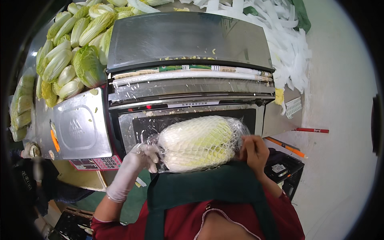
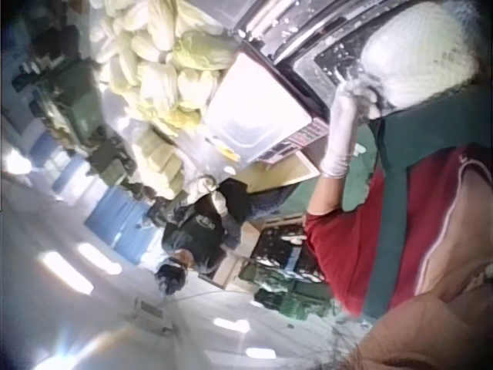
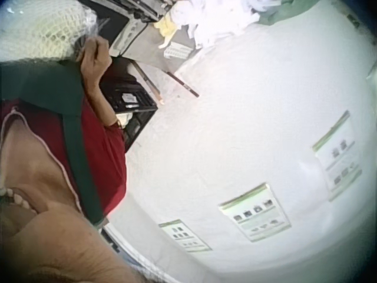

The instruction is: The person wraps napa cabbages in plastic film using a packaging machine, then applies labels to the wrapped produce and places them into a black crate. The process is repeated for multiple cabbages.

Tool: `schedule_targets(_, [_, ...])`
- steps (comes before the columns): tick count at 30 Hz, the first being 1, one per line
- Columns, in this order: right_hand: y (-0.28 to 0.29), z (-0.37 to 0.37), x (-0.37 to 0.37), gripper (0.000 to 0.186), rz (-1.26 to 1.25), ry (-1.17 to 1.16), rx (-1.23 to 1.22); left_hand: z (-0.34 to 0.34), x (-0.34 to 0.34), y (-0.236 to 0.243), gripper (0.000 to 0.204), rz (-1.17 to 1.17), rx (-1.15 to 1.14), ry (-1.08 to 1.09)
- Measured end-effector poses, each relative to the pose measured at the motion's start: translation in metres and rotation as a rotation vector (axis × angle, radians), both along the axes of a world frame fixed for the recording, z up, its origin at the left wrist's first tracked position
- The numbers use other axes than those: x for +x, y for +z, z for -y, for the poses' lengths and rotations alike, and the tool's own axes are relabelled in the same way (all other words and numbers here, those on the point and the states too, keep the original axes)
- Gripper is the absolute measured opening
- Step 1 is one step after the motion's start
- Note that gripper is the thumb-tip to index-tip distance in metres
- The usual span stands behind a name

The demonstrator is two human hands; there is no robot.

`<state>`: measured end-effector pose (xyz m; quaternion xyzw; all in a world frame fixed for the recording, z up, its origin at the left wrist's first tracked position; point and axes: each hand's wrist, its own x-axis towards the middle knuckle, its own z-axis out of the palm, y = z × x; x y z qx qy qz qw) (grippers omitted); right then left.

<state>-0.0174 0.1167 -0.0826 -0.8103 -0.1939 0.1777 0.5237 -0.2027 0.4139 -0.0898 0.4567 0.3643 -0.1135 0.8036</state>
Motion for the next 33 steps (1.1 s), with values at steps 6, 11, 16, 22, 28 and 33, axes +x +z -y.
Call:
schedule_targets(6, [-0.010,-0.040,0.030,0.019,-0.251,-0.388,0.441,0.035,-0.006,-0.011,0.025,0.099,0.253,0.513])
schedule_targets(11, [-0.014,0.012,0.045,0.018,-0.270,-0.447,0.436,0.071,-0.052,-0.023,0.027,0.131,0.203,0.763])
schedule_targets(16, [-0.076,0.016,0.055,0.012,0.423,-0.235,-0.149,0.107,-0.050,-0.094,0.030,0.029,0.103,0.712])
schedule_targets(22, [-0.066,-0.050,0.025,0.014,0.625,0.235,-0.075,0.120,-0.043,-0.079,0.033,0.215,-0.024,0.521])
schedule_targets(28, [-0.060,-0.062,-0.003,0.016,0.321,0.325,0.320,0.089,0.008,-0.030,0.032,0.441,0.134,0.292])
schedule_targets(33, [-0.023,-0.067,-0.001,0.012,0.650,0.526,0.617,0.085,0.025,-0.019,0.040,0.879,0.425,0.303])
